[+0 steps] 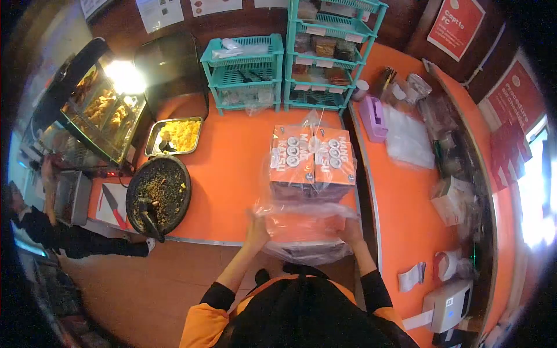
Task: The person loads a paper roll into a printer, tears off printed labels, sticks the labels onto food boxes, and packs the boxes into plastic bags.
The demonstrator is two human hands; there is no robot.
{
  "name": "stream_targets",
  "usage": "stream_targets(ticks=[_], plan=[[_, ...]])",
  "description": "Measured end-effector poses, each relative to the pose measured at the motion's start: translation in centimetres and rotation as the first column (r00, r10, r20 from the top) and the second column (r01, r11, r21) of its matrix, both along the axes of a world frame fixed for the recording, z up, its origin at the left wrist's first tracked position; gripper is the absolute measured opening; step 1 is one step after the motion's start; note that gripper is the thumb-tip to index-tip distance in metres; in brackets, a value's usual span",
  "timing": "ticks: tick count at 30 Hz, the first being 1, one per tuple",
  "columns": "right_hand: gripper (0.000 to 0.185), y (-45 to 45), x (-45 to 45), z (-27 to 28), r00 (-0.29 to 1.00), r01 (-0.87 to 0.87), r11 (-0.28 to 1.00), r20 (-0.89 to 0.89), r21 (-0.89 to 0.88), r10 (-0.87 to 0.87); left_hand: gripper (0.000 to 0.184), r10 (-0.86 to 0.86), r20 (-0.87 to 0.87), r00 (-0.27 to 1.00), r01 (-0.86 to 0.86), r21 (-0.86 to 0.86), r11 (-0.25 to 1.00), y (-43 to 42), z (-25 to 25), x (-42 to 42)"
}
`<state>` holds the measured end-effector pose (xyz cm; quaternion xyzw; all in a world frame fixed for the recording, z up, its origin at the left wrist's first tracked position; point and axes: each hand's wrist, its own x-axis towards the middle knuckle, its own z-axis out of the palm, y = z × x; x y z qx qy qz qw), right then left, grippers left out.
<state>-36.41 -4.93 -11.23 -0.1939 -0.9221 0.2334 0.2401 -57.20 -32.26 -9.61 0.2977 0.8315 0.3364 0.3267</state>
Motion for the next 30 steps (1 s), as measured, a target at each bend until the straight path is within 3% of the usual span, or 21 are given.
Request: stream_targets(ticks=[1,2,4,5,7,8,9,12,14,18,21,23,26,27,29,30], plan=[[0.045,1.4,0.3,-1.8,0.923,-0.004,0.987,0.379,-0.159,0.065,0.078,0.049,0.079,0.996,-0.050,0.013,0.999,0.1,0.2,-0.3],[0.044,1.8,0.5,-3.0,0.898,-0.044,0.999,0.438,-0.016,0.047,0.075,0.099,0.157,0.983,-0.103,0.022,0.994,0.3,0.3,-0.5],[0.044,2.5,1.1,-5.4,0.850,-0.138,0.953,0.527,0.271,-0.027,0.082,-0.039,0.036,0.999,0.037,0.032,0.999,0.2,-4.2,-0.7],[0.038,2.7,0.9,-2.6,0.724,-0.072,0.989,0.688,0.132,-0.039,0.086,-0.104,-0.027,0.994,0.105,0.033,0.994,0.3,-7.0,-0.8],[0.034,3.2,0.7,7.1,0.640,-0.072,0.993,0.759,-0.097,0.120,0.091,-0.190,-0.112,0.975,0.193,0.022,0.981,0.7,-11.6,-0.4],[0.037,3.7,0.3,12.9,0.690,-0.171,0.966,0.675,-0.196,0.259,0.093,-0.213,-0.138,0.967,0.218,0.016,0.976,0.9,-13.4,-0.1],[0.044,4.1,-1.1,16.9,0.819,-0.193,0.954,0.498,-0.231,0.286,0.091,-0.177,-0.184,0.967,0.184,0.017,0.983,1.2,-14.9,0.6],[0.054,3.8,-10.3,22.4,0.981,-0.191,0.956,0.003,-0.222,0.196,0.087,-0.101,-0.248,0.964,0.125,0.083,0.989,2.7,-13.6,1.0],[0.051,3.2,-15.8,20.5,0.981,-0.172,0.955,0.134,0.242,0.143,0.084,-0.056,-0.260,0.964,0.095,0.140,0.986,2.5,-10.6,1.4],[0.050,2.8,-19.4,16.3,0.962,-0.267,0.895,0.148,0.356,0.228,0.075,-0.082,-0.177,0.981,0.066,-0.100,0.993,2.4,-4.4,2.0],[0.050,2.8,-20.3,16.3,0.945,-0.321,0.901,0.162,0.292,0.284,0.070,-0.027,-0.144,0.989,0.004,-0.158,0.987,2.3,-3.3,2.4],[0.046,2.3,-20.3,19.0,0.887,-0.216,0.949,0.359,-0.229,0.289,0.068,0.028,-0.148,0.989,-0.048,-0.132,0.990,2.9,-2.8,2.5],[0.039,2.4,-22.1,19.1,0.871,-0.200,0.963,0.418,-0.181,0.260,0.065,0.128,-0.236,0.963,-0.145,-0.055,0.988,3.5,-1.4,3.4],[0.039,2.5,-22.1,19.4,0.865,-0.216,0.959,0.420,-0.182,0.274,0.066,0.183,-0.199,0.963,-0.201,-0.074,0.977,3.6,-1.2,3.5],[0.041,3.1,-22.2,21.1,0.962,-0.133,0.837,0.133,-0.531,0.237,0.071,0.207,-0.145,0.968,-0.214,-0.033,0.976,3.2,-1.4,3.0],[0.048,2.9,-21.9,24.9,0.928,-0.139,0.804,0.208,-0.579,0.310,0.075,0.175,-0.129,0.976,-0.173,0.026,0.985,2.5,-1.8,2.4]])
